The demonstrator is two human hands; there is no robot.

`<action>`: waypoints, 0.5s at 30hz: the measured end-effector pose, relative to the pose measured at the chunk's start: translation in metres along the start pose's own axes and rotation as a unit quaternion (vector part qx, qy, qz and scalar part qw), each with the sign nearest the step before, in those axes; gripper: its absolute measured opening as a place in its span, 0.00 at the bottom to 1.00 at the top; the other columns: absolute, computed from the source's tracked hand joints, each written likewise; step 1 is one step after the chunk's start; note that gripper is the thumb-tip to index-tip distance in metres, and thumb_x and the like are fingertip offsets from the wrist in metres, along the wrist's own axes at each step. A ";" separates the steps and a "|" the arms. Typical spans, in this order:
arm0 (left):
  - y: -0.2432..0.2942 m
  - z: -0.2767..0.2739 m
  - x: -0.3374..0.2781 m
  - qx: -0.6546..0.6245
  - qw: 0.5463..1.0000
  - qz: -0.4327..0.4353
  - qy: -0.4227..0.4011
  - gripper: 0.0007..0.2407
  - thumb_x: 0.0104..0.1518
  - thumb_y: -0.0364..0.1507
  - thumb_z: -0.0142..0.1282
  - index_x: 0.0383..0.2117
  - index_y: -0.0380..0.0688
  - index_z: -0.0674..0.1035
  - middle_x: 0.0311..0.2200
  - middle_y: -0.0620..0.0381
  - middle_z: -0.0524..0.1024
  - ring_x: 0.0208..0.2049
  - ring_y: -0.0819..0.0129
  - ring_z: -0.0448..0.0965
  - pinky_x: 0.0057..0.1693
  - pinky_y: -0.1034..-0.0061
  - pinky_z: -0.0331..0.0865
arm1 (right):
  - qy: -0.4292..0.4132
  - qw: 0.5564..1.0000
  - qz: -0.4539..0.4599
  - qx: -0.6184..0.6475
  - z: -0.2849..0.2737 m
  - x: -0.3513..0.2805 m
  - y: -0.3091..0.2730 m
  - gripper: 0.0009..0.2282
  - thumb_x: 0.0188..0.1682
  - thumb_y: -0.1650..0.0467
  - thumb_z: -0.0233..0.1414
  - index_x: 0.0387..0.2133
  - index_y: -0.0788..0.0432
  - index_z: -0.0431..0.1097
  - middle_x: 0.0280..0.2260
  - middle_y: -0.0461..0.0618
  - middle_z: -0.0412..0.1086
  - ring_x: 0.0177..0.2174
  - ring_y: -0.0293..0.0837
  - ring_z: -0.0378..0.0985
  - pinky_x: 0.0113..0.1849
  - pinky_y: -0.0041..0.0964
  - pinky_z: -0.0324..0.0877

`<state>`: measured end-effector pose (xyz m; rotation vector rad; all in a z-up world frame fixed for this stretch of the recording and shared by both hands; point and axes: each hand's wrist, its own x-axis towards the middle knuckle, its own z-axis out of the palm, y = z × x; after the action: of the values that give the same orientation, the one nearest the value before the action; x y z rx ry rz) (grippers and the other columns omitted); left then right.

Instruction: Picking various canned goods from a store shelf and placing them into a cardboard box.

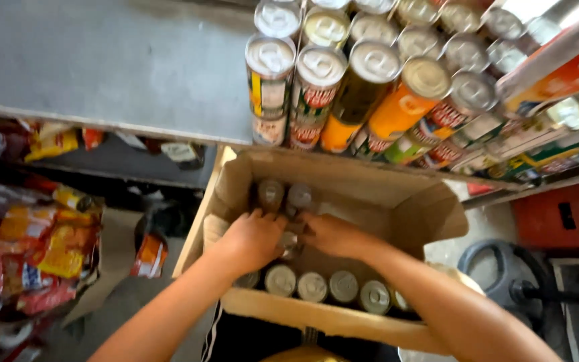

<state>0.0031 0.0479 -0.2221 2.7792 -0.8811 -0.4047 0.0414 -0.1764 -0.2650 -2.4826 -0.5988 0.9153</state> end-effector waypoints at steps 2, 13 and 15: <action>0.003 -0.007 0.000 -0.040 0.998 0.005 0.050 0.18 0.49 0.36 0.63 0.42 0.41 0.75 0.39 0.45 0.78 0.46 0.46 0.76 0.50 0.55 0.70 | 0.053 0.996 -0.069 0.014 0.003 0.001 0.008 0.19 0.51 0.60 0.53 0.48 0.63 0.67 0.43 0.66 0.74 0.43 0.63 0.78 0.43 0.53 0.72; 0.015 -0.050 0.008 -0.017 0.995 0.009 0.096 0.18 0.54 0.38 0.61 0.43 0.37 0.74 0.42 0.43 0.76 0.48 0.46 0.74 0.50 0.56 0.70 | 0.189 0.969 -0.122 0.100 -0.098 -0.075 -0.055 0.18 0.48 0.68 0.56 0.52 0.59 0.67 0.39 0.52 0.76 0.38 0.45 0.80 0.41 0.40 0.74; 0.019 -0.064 0.008 -0.027 0.995 0.009 0.096 0.18 0.53 0.38 0.62 0.43 0.39 0.74 0.43 0.44 0.75 0.50 0.47 0.73 0.51 0.56 0.69 | 0.188 0.972 -0.085 0.115 -0.117 -0.098 -0.064 0.18 0.48 0.69 0.55 0.53 0.57 0.68 0.35 0.50 0.76 0.35 0.42 0.80 0.39 0.38 0.75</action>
<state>0.0197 0.0352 -0.1579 2.7027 -0.8369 -0.1525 0.0381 -0.2030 -0.1017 -2.2695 -0.5315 0.4052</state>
